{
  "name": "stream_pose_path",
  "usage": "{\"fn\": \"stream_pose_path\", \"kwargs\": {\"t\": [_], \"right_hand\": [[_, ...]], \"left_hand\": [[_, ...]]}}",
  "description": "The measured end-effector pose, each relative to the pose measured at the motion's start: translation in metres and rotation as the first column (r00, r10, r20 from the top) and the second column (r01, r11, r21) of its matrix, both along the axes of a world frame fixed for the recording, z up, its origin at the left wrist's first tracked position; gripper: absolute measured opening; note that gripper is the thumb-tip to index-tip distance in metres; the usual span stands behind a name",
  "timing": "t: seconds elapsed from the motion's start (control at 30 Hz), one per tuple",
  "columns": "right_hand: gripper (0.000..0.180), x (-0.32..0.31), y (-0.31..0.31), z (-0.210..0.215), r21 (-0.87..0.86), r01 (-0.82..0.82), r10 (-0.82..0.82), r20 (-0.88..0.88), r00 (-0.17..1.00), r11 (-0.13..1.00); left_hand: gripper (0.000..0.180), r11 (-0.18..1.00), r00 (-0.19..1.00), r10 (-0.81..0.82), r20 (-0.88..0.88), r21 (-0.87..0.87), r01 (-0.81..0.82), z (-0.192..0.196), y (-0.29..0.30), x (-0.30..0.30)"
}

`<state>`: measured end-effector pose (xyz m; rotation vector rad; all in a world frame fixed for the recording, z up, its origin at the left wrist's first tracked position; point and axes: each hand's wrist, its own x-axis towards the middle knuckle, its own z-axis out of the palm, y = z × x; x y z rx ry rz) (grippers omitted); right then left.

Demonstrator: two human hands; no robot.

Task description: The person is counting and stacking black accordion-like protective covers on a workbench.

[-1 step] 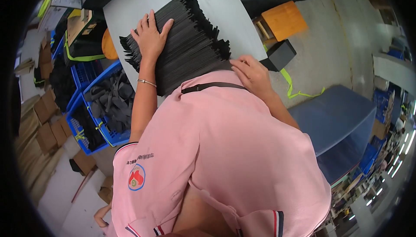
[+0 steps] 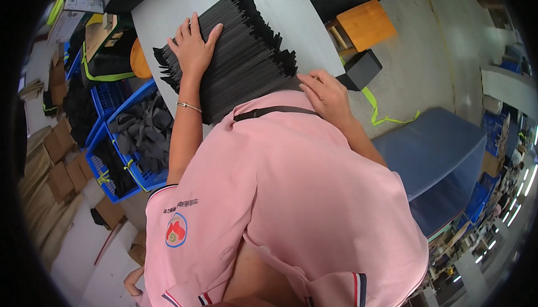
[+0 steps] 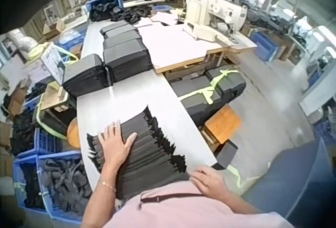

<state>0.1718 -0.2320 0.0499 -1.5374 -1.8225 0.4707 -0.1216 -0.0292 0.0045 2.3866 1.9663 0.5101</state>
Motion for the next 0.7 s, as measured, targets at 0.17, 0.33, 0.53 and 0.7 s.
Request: {"fn": "stream_pose_path", "kwargs": {"t": [0.17,0.33,0.53,0.7], "right_hand": [[0.029,-0.009,0.003,0.005,0.036,-0.108,0.101,0.157,0.982,0.993],[0.031,-0.012,0.001,0.004,0.034,-0.142,0.128,0.265,0.956,0.989],[0.028,-0.013,0.002,0.002,0.019,-0.163,0.152,0.263,0.953,0.986],[0.028,-0.016,0.004,0.005,0.022,-0.151,0.139,0.276,0.951,0.988]], "left_hand": [[0.09,1.0,1.0,-0.003,0.001,0.002,0.003,0.0,0.002,0.001],[0.089,1.0,0.999,-0.003,0.039,0.006,0.003,0.0,0.0,0.001],[0.089,1.0,0.999,0.004,0.034,0.027,-0.005,-0.005,0.0,-0.002],[0.092,0.999,1.0,0.023,0.01,-0.032,-0.023,-0.003,0.002,-0.001]]}}
